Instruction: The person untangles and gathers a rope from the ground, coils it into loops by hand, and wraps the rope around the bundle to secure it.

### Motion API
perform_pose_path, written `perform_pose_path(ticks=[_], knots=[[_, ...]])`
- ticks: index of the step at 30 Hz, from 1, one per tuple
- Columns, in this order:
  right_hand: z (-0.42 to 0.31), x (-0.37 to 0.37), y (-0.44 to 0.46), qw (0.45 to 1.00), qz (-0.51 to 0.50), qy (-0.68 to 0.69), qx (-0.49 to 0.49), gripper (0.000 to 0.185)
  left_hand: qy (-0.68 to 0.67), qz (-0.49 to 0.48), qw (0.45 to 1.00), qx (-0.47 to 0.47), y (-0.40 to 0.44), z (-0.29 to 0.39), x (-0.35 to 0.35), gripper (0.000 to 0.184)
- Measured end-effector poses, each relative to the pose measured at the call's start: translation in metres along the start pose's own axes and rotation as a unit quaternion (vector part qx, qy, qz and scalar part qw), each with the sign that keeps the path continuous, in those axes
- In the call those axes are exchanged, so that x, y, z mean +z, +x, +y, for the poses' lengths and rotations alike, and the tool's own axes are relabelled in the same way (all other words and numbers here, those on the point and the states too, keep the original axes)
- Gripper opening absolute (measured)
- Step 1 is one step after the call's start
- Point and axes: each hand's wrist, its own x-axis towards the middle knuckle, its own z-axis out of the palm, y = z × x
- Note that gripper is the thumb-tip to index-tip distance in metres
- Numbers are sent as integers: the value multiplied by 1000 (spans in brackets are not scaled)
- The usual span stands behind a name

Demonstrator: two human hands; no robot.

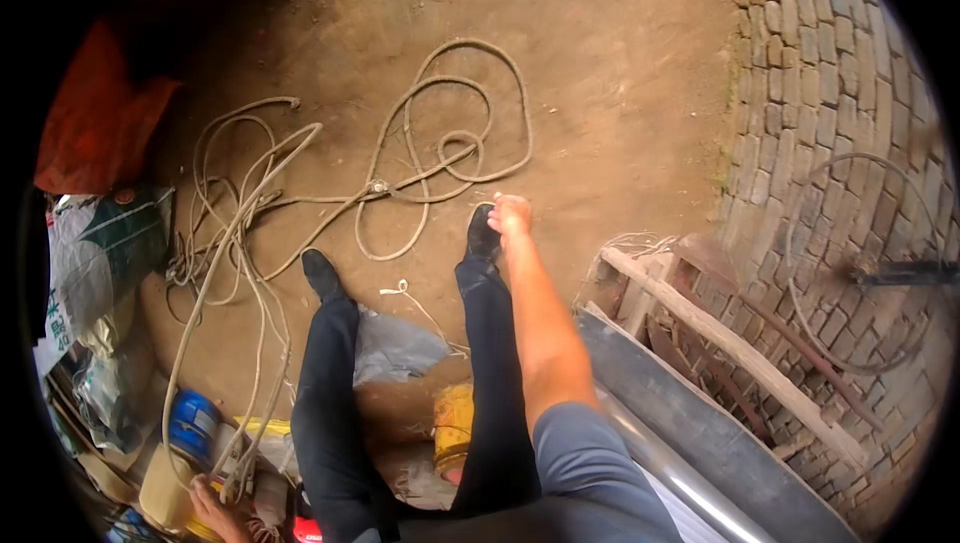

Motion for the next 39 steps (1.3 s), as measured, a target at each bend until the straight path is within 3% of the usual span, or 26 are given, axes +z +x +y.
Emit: perform_pose_path(ticks=[2,3,5,7,8,9,11,12,13,15,16,17,18,23,27,29,33,35,37,39], knots=[[2,3,-24,999,49,3,-12,70,195,41,980,24,-27,42,-21,52],[-38,12,73,998,47,12,-45,70,167,42,984,43,32,-3,75,52],[-23,17,91,985,126,102,-62,66,173,100,980,11,30,-11,64,44],[-19,10,102,982,118,135,-52,66,195,68,978,17,34,-27,40,54],[-21,8,108,978,107,169,-54,66,351,13,926,138,37,-37,30,62],[-23,9,122,979,107,169,-51,66,490,-42,832,255,41,-46,19,70],[-24,11,147,955,93,282,-19,47,500,-52,820,274,50,-66,-1,77],[-25,13,137,969,28,239,-51,37,505,-61,809,295,55,-79,-12,85],[-24,15,125,970,29,237,-49,37,506,-62,809,294,61,-92,-23,85],[-30,25,99,945,-47,300,-122,29,573,-48,725,380,69,-115,-41,65],[-32,29,80,949,-32,283,-133,26,571,-46,727,379,65,-122,-51,65],[-33,31,60,949,-35,281,-137,26,369,-34,903,216,58,-115,-48,54],[-34,33,40,947,-31,280,-156,26,127,-20,991,36,52,-107,-42,45],[-53,19,-117,936,-44,242,-253,23,80,47,995,47,18,-50,-21,41],[-82,9,-223,929,-58,167,-324,23,138,18,967,211,28,-68,-53,35],[-96,6,-282,919,-71,162,-353,23,-55,58,996,50,13,-23,-40,37],[-128,1,-393,893,-86,128,-422,23,-83,75,988,111,23,-20,-53,36],[-138,-2,-447,887,-79,113,-441,26,-132,66,987,63,2,15,-61,34],[-152,-4,-499,865,-84,98,-485,27,-71,59,996,14,-5,29,-73,34],[-163,-7,-557,856,-77,72,-507,28,-136,79,986,55,13,11,-70,34]])
